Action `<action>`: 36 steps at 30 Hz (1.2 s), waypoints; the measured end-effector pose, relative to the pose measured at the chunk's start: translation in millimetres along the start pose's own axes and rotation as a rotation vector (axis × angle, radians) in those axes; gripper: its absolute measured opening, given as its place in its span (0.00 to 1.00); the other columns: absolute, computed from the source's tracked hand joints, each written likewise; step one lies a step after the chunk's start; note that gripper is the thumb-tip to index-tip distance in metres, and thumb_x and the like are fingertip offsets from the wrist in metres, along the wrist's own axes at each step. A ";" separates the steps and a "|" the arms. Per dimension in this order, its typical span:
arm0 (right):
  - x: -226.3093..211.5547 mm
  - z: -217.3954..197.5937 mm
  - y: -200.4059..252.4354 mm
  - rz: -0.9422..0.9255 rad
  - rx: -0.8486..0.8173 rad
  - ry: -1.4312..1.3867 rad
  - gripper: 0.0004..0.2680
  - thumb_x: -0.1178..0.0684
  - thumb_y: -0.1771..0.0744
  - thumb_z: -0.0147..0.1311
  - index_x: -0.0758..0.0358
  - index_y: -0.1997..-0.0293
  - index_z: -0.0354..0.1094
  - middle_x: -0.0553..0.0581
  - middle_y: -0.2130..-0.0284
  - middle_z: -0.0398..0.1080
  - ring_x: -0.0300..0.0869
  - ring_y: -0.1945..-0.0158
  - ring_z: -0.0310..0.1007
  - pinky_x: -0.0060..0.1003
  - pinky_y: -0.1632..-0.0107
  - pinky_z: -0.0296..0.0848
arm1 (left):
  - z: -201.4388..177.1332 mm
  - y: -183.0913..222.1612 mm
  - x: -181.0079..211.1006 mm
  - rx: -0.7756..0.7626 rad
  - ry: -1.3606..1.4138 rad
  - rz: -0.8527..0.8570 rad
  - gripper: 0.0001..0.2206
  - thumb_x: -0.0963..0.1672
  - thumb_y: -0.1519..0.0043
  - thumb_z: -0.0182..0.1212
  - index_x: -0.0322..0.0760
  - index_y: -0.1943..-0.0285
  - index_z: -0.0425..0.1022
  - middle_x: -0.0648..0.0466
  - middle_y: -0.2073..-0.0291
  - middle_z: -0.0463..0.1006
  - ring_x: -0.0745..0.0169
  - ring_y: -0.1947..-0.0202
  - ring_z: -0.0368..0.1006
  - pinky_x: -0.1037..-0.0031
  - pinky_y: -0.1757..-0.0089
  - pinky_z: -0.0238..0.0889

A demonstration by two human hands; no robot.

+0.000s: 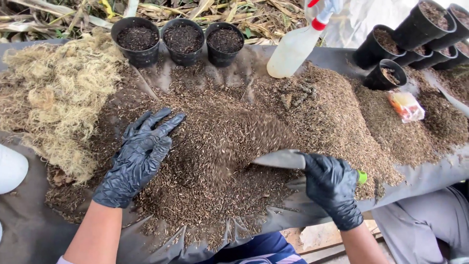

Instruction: Mixing soil on a table using a hand trowel and gloved hands to prepare for planting.

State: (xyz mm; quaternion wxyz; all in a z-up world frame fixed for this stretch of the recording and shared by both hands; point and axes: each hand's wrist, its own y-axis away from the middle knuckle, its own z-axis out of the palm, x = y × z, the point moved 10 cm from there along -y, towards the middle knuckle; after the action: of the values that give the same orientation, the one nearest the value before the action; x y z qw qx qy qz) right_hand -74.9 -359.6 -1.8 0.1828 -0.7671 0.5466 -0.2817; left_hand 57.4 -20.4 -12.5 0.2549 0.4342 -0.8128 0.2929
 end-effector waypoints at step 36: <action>-41.3 -30.4 -29.0 0.066 -0.036 -0.297 0.10 0.54 0.31 0.63 0.57 0.46 0.70 0.54 0.69 0.68 0.46 0.71 0.66 0.41 0.73 0.60 | -23.9 4.7 -37.7 0.307 0.533 -0.038 0.27 0.54 0.26 0.35 0.29 0.32 0.67 0.40 0.37 0.72 0.47 0.33 0.69 0.58 0.32 0.58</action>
State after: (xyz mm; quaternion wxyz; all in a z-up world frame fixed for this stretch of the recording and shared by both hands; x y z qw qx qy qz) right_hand -82.8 -310.2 29.2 0.2570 -0.7850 0.5435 -0.1490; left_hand 75.8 19.4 -22.2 0.3961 0.3904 -0.6552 0.5112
